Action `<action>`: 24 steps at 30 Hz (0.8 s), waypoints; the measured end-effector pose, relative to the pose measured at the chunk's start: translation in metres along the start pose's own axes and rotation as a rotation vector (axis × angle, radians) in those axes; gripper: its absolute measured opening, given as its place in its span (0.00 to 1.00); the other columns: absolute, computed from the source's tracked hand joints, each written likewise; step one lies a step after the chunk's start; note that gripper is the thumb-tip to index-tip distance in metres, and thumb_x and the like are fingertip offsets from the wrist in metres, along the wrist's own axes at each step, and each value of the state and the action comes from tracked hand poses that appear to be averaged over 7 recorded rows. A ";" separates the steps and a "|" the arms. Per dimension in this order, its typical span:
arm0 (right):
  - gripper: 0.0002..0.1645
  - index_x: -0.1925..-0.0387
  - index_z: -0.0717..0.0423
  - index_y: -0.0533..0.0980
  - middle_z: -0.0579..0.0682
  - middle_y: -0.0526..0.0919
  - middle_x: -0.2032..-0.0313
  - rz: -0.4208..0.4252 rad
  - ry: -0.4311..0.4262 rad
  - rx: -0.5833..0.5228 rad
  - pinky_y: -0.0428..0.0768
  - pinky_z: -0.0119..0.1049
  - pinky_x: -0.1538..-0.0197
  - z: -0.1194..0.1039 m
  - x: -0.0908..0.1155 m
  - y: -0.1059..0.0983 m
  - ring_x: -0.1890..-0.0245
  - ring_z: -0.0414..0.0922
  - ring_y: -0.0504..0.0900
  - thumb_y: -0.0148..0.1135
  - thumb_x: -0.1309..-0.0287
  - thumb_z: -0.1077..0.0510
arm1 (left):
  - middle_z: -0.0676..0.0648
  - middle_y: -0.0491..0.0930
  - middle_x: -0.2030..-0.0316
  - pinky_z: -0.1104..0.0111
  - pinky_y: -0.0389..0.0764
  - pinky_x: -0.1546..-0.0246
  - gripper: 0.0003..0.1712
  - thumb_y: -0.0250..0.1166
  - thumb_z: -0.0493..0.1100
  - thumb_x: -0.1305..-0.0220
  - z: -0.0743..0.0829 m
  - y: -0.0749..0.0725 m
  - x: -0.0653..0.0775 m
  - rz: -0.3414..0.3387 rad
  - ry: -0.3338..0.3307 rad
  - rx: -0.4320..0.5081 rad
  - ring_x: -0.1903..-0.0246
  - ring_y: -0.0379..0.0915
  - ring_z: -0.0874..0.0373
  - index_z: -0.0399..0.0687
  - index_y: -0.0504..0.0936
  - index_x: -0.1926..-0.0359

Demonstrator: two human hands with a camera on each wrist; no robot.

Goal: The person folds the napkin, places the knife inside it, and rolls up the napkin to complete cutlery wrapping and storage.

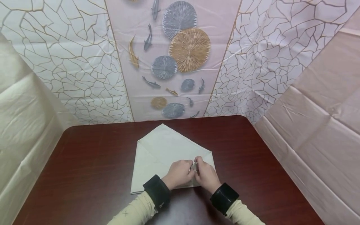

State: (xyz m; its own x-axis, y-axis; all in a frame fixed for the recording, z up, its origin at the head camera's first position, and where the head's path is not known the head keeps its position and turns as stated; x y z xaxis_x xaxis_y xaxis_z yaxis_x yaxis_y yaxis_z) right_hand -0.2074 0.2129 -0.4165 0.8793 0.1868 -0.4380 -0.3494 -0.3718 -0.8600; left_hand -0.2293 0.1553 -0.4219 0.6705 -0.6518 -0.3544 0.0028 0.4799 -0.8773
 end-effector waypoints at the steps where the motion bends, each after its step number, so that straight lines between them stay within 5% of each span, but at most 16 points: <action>1: 0.23 0.65 0.56 0.66 0.39 0.66 0.82 -0.003 0.000 0.012 0.65 0.28 0.81 0.000 0.000 0.001 0.84 0.36 0.66 0.66 0.65 0.68 | 0.57 0.59 0.89 0.74 0.57 0.89 0.12 0.56 0.41 0.47 -0.002 -0.003 0.001 0.002 -0.003 -0.001 0.88 0.54 0.65 0.50 0.66 0.84; 8: 0.21 0.71 0.54 0.65 0.40 0.64 0.81 -0.015 -0.008 0.065 0.67 0.32 0.81 0.003 0.007 0.007 0.82 0.39 0.67 0.65 0.68 0.69 | 0.57 0.58 0.89 0.75 0.55 0.89 0.13 0.55 0.40 0.46 -0.019 -0.026 0.014 0.022 -0.044 0.016 0.88 0.53 0.65 0.52 0.64 0.84; 18: 0.21 0.68 0.55 0.68 0.42 0.68 0.78 -0.081 0.029 0.056 0.69 0.33 0.78 0.010 0.013 0.015 0.80 0.40 0.71 0.67 0.68 0.69 | 0.60 0.58 0.88 0.75 0.56 0.88 0.11 0.56 0.37 0.49 -0.055 -0.083 0.047 0.151 -0.158 0.039 0.88 0.53 0.67 0.53 0.66 0.83; 24: 0.20 0.69 0.55 0.70 0.43 0.69 0.77 -0.110 0.014 0.066 0.70 0.32 0.78 0.010 0.014 0.024 0.79 0.39 0.71 0.69 0.65 0.68 | 0.60 0.59 0.88 0.75 0.57 0.88 0.10 0.56 0.37 0.49 -0.076 -0.092 0.069 0.158 -0.238 0.027 0.87 0.54 0.68 0.54 0.68 0.83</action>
State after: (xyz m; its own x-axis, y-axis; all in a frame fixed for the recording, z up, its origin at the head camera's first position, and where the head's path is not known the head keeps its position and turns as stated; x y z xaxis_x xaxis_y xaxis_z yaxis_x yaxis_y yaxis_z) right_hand -0.2068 0.2160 -0.4462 0.9178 0.2103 -0.3369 -0.2709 -0.2888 -0.9183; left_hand -0.2396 0.0215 -0.3899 0.8195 -0.4130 -0.3972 -0.0980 0.5820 -0.8073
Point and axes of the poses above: each hand's wrist, its own x-axis away from the middle knuckle, its own y-axis out of the palm, z = x × y, the point moved 10 cm from there along -x, towards the middle knuckle
